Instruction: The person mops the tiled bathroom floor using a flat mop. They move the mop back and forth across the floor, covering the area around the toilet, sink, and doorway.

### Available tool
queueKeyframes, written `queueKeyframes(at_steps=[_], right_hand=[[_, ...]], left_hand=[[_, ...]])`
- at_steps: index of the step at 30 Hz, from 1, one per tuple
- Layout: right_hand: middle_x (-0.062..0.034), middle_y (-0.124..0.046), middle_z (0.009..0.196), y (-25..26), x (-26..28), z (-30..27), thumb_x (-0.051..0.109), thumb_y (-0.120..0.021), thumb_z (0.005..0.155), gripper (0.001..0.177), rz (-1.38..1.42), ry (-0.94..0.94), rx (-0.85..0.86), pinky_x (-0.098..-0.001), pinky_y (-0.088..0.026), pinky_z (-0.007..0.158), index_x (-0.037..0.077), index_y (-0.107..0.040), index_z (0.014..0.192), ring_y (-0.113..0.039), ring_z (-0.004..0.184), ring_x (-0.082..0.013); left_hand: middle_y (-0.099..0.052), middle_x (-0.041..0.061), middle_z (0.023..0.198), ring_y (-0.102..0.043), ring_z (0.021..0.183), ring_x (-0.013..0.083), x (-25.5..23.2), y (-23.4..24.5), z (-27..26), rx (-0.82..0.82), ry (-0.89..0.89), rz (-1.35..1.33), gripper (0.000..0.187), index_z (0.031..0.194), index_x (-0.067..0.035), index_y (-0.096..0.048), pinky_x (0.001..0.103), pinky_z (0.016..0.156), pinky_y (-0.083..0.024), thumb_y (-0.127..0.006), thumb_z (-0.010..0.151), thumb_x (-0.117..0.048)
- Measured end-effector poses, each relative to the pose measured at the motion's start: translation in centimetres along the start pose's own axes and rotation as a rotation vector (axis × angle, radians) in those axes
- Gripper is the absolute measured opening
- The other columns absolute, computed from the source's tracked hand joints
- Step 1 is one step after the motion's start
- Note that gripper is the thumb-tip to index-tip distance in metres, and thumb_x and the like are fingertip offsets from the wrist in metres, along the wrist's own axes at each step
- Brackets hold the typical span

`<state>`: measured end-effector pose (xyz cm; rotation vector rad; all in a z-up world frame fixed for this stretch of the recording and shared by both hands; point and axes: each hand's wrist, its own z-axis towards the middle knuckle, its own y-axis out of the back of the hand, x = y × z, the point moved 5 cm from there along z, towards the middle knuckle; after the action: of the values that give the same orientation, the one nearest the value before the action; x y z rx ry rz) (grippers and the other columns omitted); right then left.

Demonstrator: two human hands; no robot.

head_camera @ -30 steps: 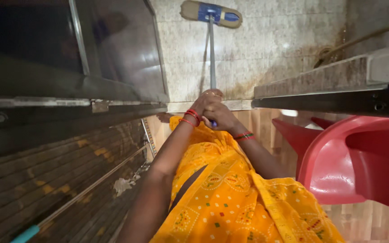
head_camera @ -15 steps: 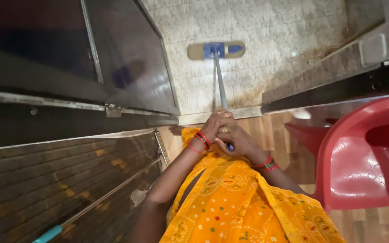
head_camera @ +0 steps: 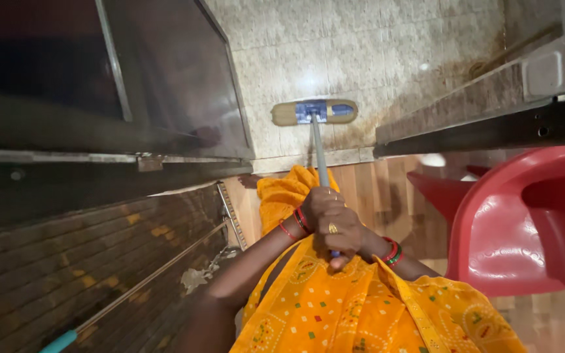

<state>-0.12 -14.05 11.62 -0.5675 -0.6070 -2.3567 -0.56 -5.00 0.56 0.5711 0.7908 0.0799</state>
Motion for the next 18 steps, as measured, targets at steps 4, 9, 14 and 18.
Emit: queueKeyframes(at_steps=[4,9,14,18], right_hand=[[-0.0027,-0.05,0.063,0.4,-2.9,-1.0,0.041,-0.046,0.106,0.048,-0.11,0.004,-0.017,-0.0398,-0.046,0.054,0.014,-0.048,0.066,-0.053,0.053,-0.024],[-0.0093,-0.048,0.078,1.3,-9.2,-0.8,0.043,-0.048,0.097,0.041,-0.256,-0.049,-0.037,-0.0492,-0.048,0.076,0.01,-0.047,0.073,-0.056,0.078,-0.034],[-0.0144,-0.054,0.079,0.0,-16.0,-7.9,0.018,-0.059,0.084,0.016,-0.369,-0.585,0.087,-0.0463,-0.047,0.073,0.006,-0.055,0.074,-0.056,0.077,-0.0356],[-0.0166,-0.058,0.083,-1.5,-15.5,-11.3,0.01,-0.06,0.083,0.007,-0.334,-0.576,0.086,-0.0467,-0.048,0.074,0.005,-0.061,0.079,-0.057,0.079,-0.0372]], left_hand=[[-0.059,0.005,0.077,-0.063,0.074,0.0275,3.6,-1.7,-0.8,-0.032,0.043,0.021,0.015,0.076,-0.013,-0.058,0.04,0.065,-0.05,-0.07,0.079,-0.022],[-0.06,0.009,0.083,-0.063,0.081,0.0303,11.4,-0.9,0.6,0.035,0.132,0.05,0.014,0.08,-0.01,-0.059,0.04,0.071,-0.051,-0.07,0.08,-0.02],[-0.061,0.013,0.089,-0.062,0.088,0.0331,16.8,0.2,0.8,0.098,0.272,-0.025,0.014,0.083,-0.007,-0.06,0.039,0.077,-0.051,-0.069,0.082,-0.018],[-0.064,0.013,0.093,-0.064,0.09,0.0318,18.2,-2.5,-1.5,0.143,0.334,-0.094,0.011,0.085,-0.009,-0.063,0.038,0.078,-0.052,-0.066,0.081,-0.018]])
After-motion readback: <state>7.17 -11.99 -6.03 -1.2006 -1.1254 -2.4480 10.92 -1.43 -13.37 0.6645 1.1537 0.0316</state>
